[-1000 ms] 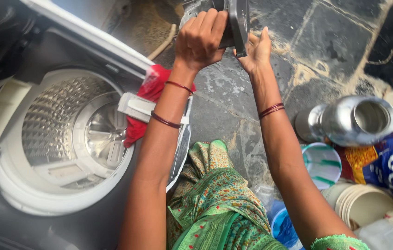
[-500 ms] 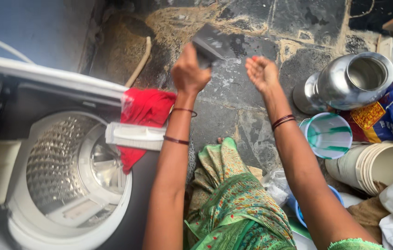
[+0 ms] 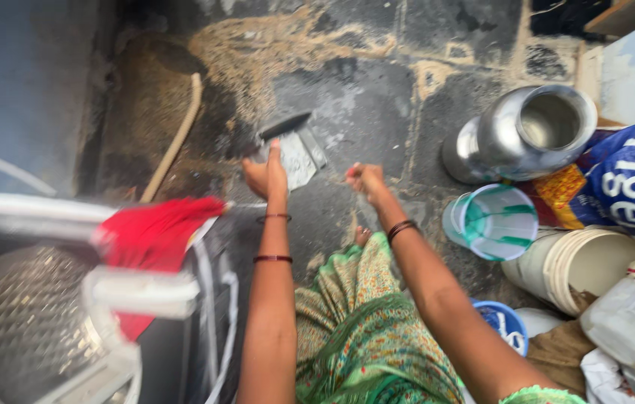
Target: The person removes a lint filter from a top-loading washing machine, picks out debris by hand, and rinses it with water before placing it back.
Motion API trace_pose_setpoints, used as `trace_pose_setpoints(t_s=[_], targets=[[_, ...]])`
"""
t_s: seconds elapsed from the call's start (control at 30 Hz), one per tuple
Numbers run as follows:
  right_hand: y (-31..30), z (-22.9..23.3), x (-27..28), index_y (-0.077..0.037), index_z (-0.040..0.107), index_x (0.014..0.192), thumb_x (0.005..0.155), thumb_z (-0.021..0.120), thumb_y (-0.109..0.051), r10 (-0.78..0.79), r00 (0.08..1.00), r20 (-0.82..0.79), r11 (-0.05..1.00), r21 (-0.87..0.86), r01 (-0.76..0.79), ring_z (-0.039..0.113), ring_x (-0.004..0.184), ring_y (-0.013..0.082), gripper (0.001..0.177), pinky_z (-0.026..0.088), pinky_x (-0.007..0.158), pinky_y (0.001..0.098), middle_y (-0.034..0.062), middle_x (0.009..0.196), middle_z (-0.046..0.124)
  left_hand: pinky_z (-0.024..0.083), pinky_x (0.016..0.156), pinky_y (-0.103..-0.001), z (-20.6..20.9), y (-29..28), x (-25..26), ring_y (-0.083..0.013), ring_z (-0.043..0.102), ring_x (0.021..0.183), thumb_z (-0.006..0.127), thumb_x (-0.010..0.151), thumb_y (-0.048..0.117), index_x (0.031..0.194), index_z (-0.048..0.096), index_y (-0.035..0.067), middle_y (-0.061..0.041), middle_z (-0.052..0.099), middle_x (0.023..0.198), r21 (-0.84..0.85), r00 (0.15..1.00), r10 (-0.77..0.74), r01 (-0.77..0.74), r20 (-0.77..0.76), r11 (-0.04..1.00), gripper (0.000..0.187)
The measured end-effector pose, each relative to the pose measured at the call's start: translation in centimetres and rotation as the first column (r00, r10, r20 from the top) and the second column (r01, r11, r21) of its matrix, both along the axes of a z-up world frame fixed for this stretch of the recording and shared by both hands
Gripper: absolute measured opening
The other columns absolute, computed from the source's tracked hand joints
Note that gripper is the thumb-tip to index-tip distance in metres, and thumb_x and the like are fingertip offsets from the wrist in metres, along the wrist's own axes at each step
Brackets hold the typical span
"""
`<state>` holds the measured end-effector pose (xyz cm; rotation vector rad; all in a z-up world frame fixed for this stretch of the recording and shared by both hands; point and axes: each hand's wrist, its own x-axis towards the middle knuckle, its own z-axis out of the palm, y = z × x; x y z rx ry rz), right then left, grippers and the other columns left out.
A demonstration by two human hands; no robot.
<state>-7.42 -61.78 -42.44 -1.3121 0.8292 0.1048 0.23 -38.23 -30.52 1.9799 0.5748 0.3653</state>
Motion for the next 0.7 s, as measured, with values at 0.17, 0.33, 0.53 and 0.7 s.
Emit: trace_pose_setpoints(t_s=[0.17, 0.33, 0.53, 0.7], targets=[[-5.5, -2.5, -2.1, 0.003, 0.072, 0.086, 0.093, 0.077, -0.020, 0.000, 0.997, -0.076, 0.988, -0.155, -0.012, 0.061, 0.057, 0.0119, 0.024, 0.044, 0.050, 0.0252, 0.0086, 0.075, 0.071, 0.048, 0.097, -0.050, -4.4, -7.0, 0.1, -0.0449, 0.065, 0.111, 0.088, 0.068, 0.058, 0.121, 0.064, 0.000, -0.025, 0.069, 0.117, -0.083, 0.954, 0.049, -0.077, -0.297, 0.994, 0.082], [-11.7, -4.2, -3.4, -0.002, 0.073, 0.093, 0.080, 0.074, -0.003, -0.075, 0.996, -0.039, 0.975, -0.211, 0.065, 0.067, 0.062, 0.0125, 0.013, 0.051, 0.053, 0.0259, 0.0071, 0.079, 0.073, 0.048, 0.099, -0.048, -8.7, -11.5, -0.2, -0.0423, 0.067, 0.111, 0.086, 0.069, 0.057, 0.122, 0.064, 0.001, -0.024, 0.071, 0.117, -0.123, 0.937, 0.019, -0.066, -0.350, 0.990, 0.080], [-17.1, -6.9, -3.3, -0.005, 0.075, 0.096, 0.088, 0.066, -0.009, -0.120, 0.985, -0.127, 0.982, -0.162, 0.099, 0.071, 0.067, 0.0130, 0.013, 0.050, 0.056, 0.0261, 0.0066, 0.084, 0.076, 0.049, 0.100, -0.045, -15.3, -14.4, -0.6, -0.0392, 0.069, 0.110, 0.086, 0.069, 0.054, 0.121, 0.065, 0.000, -0.023, 0.072, 0.117, -0.181, 0.937, -0.033, -0.032, -0.348, 0.983, 0.077], [-20.0, -11.5, -4.0, -0.004, 0.076, 0.095, 0.092, 0.053, -0.008, -0.166, 0.972, -0.170, 0.973, -0.190, 0.133, 0.071, 0.072, 0.0149, 0.024, 0.052, 0.059, 0.0283, 0.0088, 0.087, 0.077, 0.046, 0.098, -0.045, -20.9, -17.2, 0.0, -0.0377, 0.065, 0.114, 0.086, 0.073, 0.048, 0.125, 0.064, -0.002, -0.023, 0.068, 0.123, -0.227, 0.963, -0.078, 0.018, -0.257, 0.974, 0.076]])
